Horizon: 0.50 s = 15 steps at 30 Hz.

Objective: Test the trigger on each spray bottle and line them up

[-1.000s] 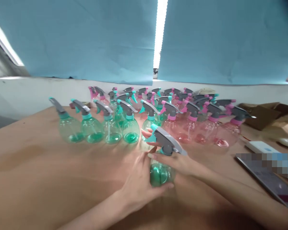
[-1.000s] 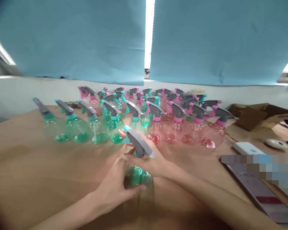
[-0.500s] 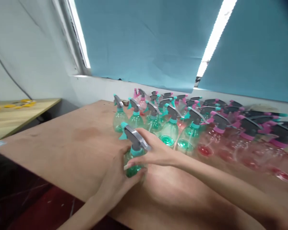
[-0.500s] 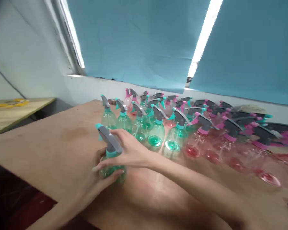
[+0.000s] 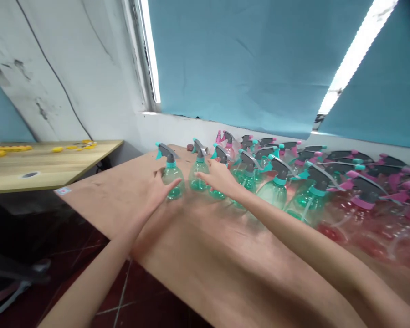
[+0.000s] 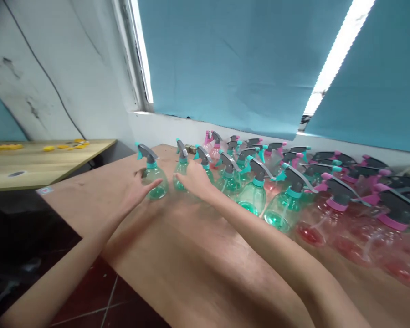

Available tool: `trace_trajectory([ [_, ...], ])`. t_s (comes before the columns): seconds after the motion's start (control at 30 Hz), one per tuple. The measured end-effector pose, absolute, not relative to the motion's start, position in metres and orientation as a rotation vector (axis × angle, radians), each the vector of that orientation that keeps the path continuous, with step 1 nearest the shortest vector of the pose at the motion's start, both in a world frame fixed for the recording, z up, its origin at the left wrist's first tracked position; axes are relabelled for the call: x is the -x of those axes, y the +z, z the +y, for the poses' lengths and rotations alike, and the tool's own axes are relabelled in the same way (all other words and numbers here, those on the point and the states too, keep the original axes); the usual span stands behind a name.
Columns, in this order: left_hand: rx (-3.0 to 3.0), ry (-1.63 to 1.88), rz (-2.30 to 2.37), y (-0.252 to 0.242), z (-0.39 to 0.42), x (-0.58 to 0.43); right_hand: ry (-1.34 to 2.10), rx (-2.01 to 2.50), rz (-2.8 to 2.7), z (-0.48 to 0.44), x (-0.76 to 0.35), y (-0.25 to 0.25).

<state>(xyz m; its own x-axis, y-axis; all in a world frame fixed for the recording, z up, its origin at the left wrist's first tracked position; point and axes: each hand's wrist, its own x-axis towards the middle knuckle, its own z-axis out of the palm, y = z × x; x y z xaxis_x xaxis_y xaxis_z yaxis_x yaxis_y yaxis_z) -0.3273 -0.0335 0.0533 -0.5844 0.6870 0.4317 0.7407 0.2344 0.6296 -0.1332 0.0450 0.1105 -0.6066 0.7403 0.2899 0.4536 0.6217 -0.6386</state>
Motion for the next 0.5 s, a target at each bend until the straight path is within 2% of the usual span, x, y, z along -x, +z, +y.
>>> trace_trajectory([
  [0.23,1.368,-1.397,-2.338,0.042,0.010,0.353,0.853,1.109,-2.309,0.061,0.152,0.108],
  [0.5,1.339,-1.502,-2.258,0.025,0.025,0.349,1.027,1.214,-2.277,0.071,0.171,0.104],
])
